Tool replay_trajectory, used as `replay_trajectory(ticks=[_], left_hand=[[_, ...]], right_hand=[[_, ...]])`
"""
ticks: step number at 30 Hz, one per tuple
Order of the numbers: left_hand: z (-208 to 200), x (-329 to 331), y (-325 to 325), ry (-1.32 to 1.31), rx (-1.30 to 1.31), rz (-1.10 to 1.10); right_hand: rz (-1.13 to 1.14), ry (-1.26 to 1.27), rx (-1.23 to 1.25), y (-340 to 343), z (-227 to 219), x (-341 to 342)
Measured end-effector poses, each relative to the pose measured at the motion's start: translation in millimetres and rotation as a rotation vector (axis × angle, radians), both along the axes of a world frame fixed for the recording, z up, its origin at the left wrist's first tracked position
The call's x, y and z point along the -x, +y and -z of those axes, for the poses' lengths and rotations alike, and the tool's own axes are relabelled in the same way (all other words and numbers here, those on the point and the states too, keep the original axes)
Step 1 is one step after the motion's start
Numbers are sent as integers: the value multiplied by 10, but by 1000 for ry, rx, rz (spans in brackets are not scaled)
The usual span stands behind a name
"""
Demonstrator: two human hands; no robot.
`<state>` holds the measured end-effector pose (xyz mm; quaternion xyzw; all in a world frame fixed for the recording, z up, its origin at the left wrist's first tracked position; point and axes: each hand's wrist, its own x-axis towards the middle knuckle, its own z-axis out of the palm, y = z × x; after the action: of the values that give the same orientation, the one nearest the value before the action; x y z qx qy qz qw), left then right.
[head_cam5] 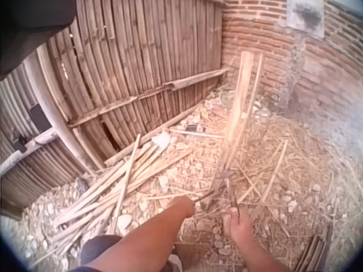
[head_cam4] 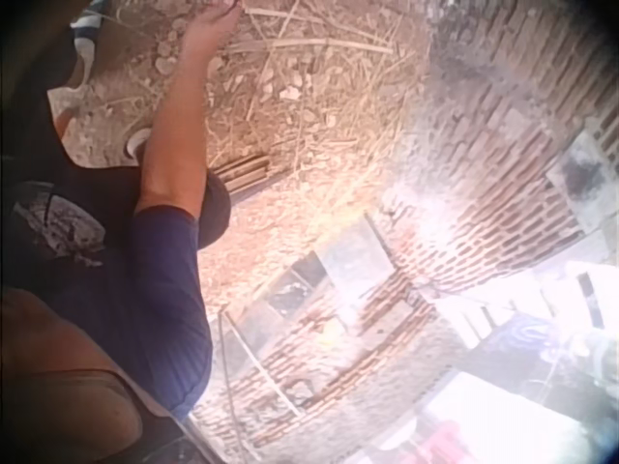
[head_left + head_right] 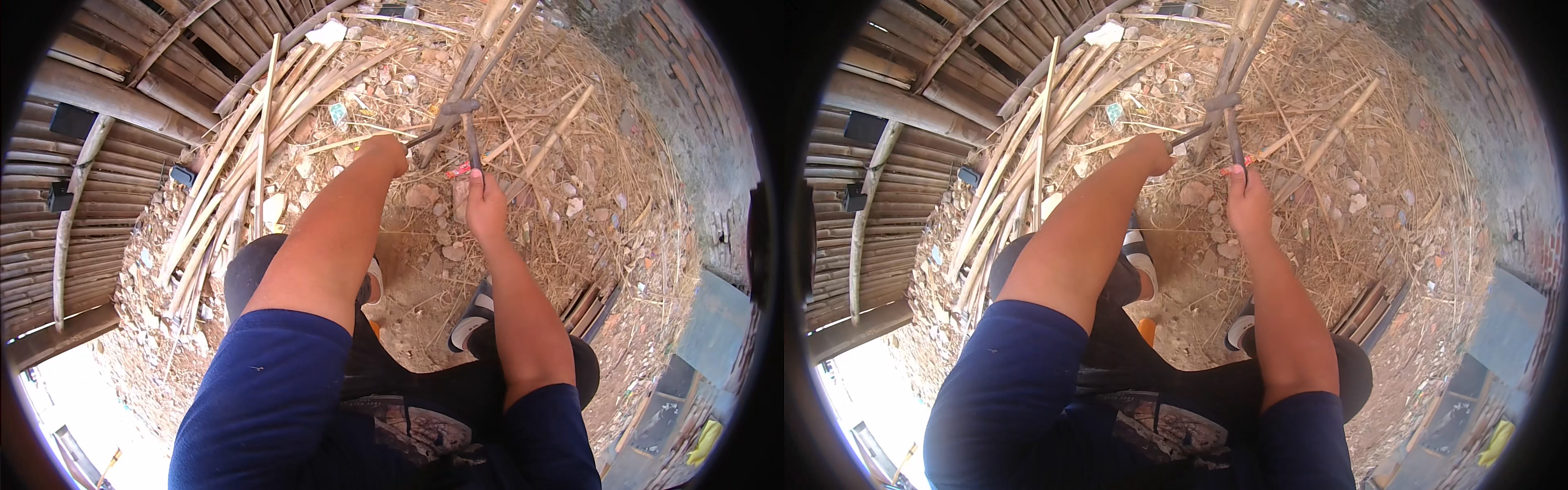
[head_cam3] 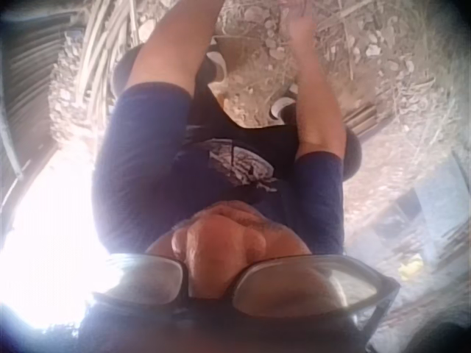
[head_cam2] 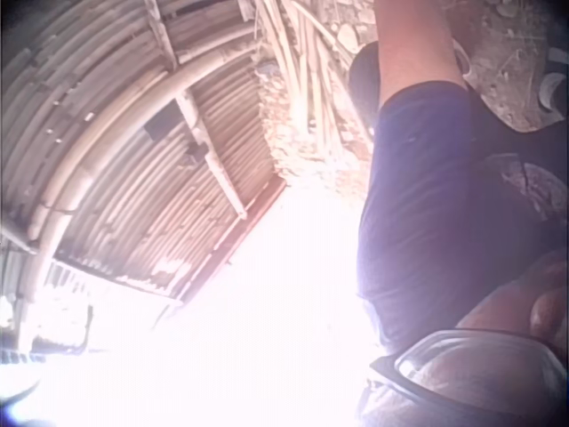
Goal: The person splits a piece of bamboo by placing a large knife across its top and striking the knife with a hammer.
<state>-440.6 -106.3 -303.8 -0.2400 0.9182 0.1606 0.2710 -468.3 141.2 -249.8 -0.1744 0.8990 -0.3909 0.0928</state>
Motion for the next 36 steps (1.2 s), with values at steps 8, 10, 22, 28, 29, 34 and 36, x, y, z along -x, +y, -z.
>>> replay_trajectory(ticks=[8,10,22,28,29,34,36], left_hand=[[-205,-57,66,-30,-11,-10],[-177,-99,57,-13,-4,-1],[-229,-64,83,-8,-43,-67],[-152,-77,48,6,-46,-72],[-37,-77,10,9,-28,-71],[-122,-51,71,-9,-35,-15],[-106,-50,68,-10,-27,-12]], right_hand=[[10,120,325,-86,-201,165],[-11,83,299,-68,-166,113],[-44,67,229,-32,-156,20],[-48,49,238,-59,-38,72],[-56,54,232,-62,-19,65],[-42,-15,189,-30,-24,25],[-44,-27,173,-37,-45,23]])
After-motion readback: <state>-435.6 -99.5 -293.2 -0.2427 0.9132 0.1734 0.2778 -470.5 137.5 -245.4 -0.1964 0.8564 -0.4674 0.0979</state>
